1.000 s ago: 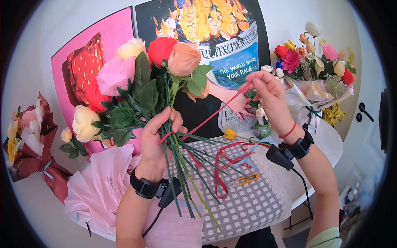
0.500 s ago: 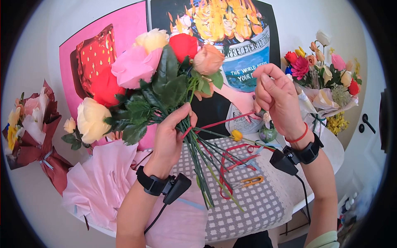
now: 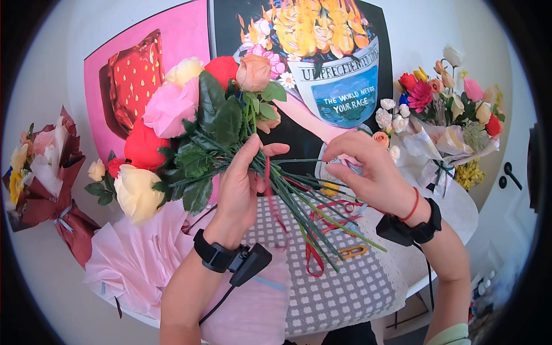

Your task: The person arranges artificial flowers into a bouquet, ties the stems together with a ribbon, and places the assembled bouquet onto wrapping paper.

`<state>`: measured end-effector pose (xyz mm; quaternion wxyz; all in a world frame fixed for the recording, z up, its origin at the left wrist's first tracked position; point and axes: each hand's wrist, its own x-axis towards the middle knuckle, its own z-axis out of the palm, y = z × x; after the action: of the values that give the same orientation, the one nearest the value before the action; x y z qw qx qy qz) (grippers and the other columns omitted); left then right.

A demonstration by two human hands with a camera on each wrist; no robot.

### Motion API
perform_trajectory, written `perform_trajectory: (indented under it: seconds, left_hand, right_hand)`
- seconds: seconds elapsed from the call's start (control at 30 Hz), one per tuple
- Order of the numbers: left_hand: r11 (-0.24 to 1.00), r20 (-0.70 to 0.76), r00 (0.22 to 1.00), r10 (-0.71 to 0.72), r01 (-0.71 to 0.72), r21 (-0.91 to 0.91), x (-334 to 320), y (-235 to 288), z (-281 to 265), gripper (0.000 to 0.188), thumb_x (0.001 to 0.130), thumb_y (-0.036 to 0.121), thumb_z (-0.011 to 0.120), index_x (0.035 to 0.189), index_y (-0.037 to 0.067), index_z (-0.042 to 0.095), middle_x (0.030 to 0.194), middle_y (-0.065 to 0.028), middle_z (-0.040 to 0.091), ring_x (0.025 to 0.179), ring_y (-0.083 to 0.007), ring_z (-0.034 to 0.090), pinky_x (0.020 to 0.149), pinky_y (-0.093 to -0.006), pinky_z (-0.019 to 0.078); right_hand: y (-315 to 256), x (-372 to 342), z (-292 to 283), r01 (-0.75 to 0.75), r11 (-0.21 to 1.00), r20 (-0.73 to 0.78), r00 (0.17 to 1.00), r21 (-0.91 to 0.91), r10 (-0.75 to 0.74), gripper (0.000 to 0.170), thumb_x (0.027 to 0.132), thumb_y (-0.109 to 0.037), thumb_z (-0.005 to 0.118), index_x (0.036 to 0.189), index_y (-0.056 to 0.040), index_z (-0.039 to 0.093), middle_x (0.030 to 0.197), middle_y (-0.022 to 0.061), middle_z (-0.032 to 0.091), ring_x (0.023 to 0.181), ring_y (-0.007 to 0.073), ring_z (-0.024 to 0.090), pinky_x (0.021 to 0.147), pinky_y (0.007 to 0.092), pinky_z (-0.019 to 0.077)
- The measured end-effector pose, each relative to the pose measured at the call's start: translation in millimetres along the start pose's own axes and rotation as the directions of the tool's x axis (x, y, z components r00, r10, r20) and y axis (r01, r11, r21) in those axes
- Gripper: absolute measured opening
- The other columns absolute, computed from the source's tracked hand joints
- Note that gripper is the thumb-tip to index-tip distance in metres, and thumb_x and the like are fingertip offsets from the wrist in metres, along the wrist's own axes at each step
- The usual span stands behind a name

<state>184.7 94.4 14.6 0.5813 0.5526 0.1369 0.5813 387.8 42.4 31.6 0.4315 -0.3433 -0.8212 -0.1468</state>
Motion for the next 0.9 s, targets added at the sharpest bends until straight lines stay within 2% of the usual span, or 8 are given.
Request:
perform_trajectory:
  seconds: [0.07,0.23,0.43,0.5,0.67,0.7,0.77,0.9]
  left_hand:
    - [1.000,-0.016,0.999,0.029,-0.029,0.008,1,-1,-3,0.033,0.090,0.034,0.043,0.111,0.009,0.049,0.091,-0.0066,0.063,0.053,0.0015,0.048,0.041,-0.0139,0.0295]
    - [0.999,-0.022,1.000,-0.020,0.021,0.043,-6,6,9,0.036,0.090,0.037,0.042,0.111,0.008,0.048,0.093,-0.0054,0.063,0.046,0.0014,0.036,0.040,-0.0139,0.0258]
    - [0.995,-0.029,0.999,0.016,-0.013,0.099,-2,-3,4,0.037,0.091,0.038,0.041,0.112,0.009,0.048,0.098,-0.0055,0.062,0.044,-0.0005,0.032,0.041,-0.0148,0.0255]
    - [0.995,-0.037,0.998,0.047,-0.044,0.084,-2,-2,4,0.037,0.091,0.038,0.041,0.113,0.010,0.047,0.099,-0.0053,0.062,0.045,-0.0004,0.033,0.041,-0.0149,0.0256]
    - [0.992,-0.124,0.985,0.122,-0.118,0.039,-2,2,3,0.038,0.091,0.039,0.041,0.117,0.012,0.044,0.099,-0.0050,0.061,0.049,0.0004,0.034,0.045,-0.0145,0.0275]
    - [0.993,-0.125,0.985,0.118,-0.114,0.038,0,1,2,0.038,0.091,0.039,0.041,0.117,0.012,0.044,0.099,-0.0050,0.061,0.049,0.0004,0.034,0.045,-0.0145,0.0275]
    - [0.985,-0.159,0.973,0.167,-0.173,-0.026,3,-2,0,0.036,0.090,0.038,0.043,0.117,0.013,0.044,0.099,-0.0052,0.061,0.048,0.0004,0.032,0.044,-0.0142,0.0258]
    - [0.972,-0.177,0.966,0.191,-0.212,-0.106,4,-3,-3,0.035,0.089,0.037,0.045,0.115,0.013,0.044,0.098,-0.0036,0.062,0.044,0.0000,0.030,0.041,-0.0152,0.0237]
  right_hand:
    - [-11,0,-8,-0.006,0.986,-0.096,0.995,0.164,0.022,0.007,0.075,-0.007,0.060,0.079,-0.0027,0.058,0.081,0.0086,0.058,0.078,0.0223,0.055,0.071,0.0308,0.0416]
    - [-43,-2,-25,0.022,0.972,-0.129,0.992,0.234,0.008,0.006,0.073,-0.004,0.061,0.078,-0.0007,0.058,0.078,0.0074,0.059,0.074,0.0216,0.056,0.066,0.0299,0.0425]
    - [-61,-6,-10,0.079,0.964,0.202,0.970,0.254,-0.133,0.008,0.074,-0.010,0.062,0.078,-0.0044,0.058,0.073,0.0071,0.053,0.065,0.0253,0.054,0.058,0.0333,0.0429]
    - [-70,-12,-8,0.073,0.974,0.223,0.967,0.213,-0.121,0.010,0.072,-0.011,0.063,0.079,-0.0052,0.058,0.074,0.0066,0.051,0.069,0.0239,0.053,0.058,0.0336,0.0431]
    - [-89,-34,5,0.228,0.902,0.011,0.971,-0.367,-0.241,0.017,0.067,-0.015,0.060,0.082,-0.0062,0.059,0.103,0.0103,0.054,0.097,0.0239,0.050,0.068,0.0326,0.0416]
    - [-89,-43,11,0.225,0.903,0.012,0.972,-0.366,-0.237,0.017,0.067,-0.015,0.060,0.082,-0.0062,0.059,0.103,0.0103,0.054,0.097,0.0239,0.050,0.068,0.0326,0.0416]
    - [-87,-63,24,0.473,0.813,0.157,0.881,-0.339,-0.446,0.019,0.069,-0.016,0.056,0.084,-0.0041,0.059,0.113,0.0141,0.051,0.103,0.0243,0.048,0.072,0.0325,0.0400]
    - [-90,-73,48,0.439,0.874,0.271,0.885,-0.210,-0.379,0.022,0.072,-0.015,0.053,0.090,-0.0015,0.056,0.110,0.0135,0.052,0.098,0.0240,0.049,0.070,0.0314,0.0396]
